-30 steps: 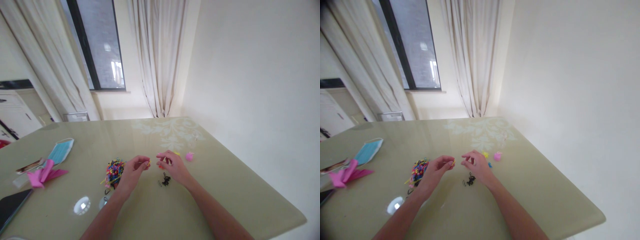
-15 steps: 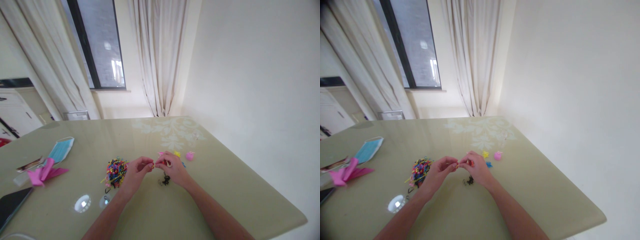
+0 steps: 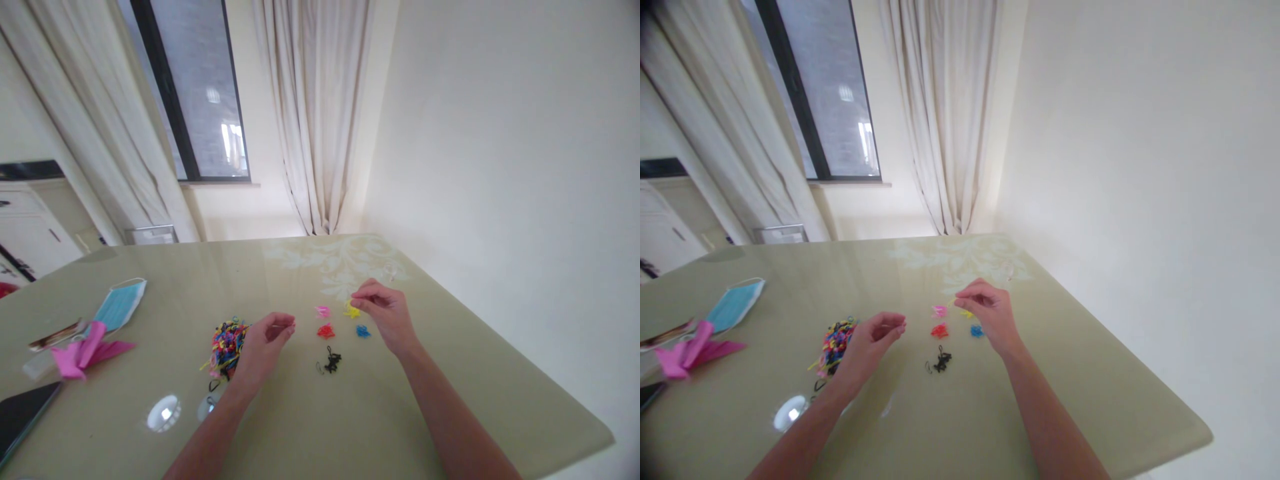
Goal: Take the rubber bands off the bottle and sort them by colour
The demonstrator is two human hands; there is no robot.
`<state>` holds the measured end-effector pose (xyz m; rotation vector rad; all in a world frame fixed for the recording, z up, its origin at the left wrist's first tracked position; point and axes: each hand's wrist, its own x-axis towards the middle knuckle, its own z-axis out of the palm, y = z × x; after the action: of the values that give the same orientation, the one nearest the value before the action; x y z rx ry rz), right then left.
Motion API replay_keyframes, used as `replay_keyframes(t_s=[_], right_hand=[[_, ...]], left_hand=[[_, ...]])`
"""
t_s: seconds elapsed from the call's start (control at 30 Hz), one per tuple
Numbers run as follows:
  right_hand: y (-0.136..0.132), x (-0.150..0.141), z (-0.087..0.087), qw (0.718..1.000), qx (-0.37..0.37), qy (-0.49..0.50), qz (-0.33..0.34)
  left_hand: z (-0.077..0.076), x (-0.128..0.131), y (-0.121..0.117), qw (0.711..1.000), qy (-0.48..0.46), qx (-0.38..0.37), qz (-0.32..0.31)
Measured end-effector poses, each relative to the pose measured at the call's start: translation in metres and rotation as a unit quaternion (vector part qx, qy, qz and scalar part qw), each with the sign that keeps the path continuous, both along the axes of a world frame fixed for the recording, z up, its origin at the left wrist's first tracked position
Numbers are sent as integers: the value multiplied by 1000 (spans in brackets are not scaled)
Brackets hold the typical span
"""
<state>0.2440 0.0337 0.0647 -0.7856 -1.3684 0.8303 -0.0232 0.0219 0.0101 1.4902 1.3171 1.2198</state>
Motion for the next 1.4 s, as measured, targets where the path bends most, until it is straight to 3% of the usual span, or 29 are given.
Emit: replay_keyframes(t_s=[0.1,0.17,0.27,0.43,0.57,0.63,0.7,0.8,0.87,1.0,1.13,1.23,1.33,1.4], right_hand=[[9,7,-7,997,-20,-55,-50],[17,14,-15,982,-38,-145,-117],[29,22,-29,923,-48,-318,-210],[33,22,-44,820,-49,-514,-247],[32,24,-46,790,-68,-558,-245],[31,26,-42,805,-61,-537,-245],[29,23,-36,847,-50,-478,-228],[19,6,-28,920,-53,-364,-135],[11,-12,-26,944,-62,-321,-51],[-4,-43,-31,952,-59,-296,45],[-9,-51,-35,954,-54,-290,59],[-8,-43,-27,970,-80,-220,65],[-7,-30,-14,986,-111,-107,69],[-6,-22,-7,990,-108,-62,63]], left_hand=[[1,-1,0,1000,7,-5,2],[1,0,-1,1000,9,-15,0],[3,1,-3,1000,1,-30,-7],[7,3,-4,999,-4,-42,-20],[7,3,-4,999,-4,-35,-16],[7,4,-4,999,-5,-28,-13],[7,5,-5,1000,-11,-23,-16],[6,8,-6,999,-24,-26,-30],[6,10,-8,998,-28,-31,-41],[4,13,-10,997,-28,-32,-62],[6,16,-12,997,-11,-28,-69],[9,11,-10,997,16,-26,-77],[9,-6,-5,991,129,23,-16],[7,-20,-3,948,306,64,65]])
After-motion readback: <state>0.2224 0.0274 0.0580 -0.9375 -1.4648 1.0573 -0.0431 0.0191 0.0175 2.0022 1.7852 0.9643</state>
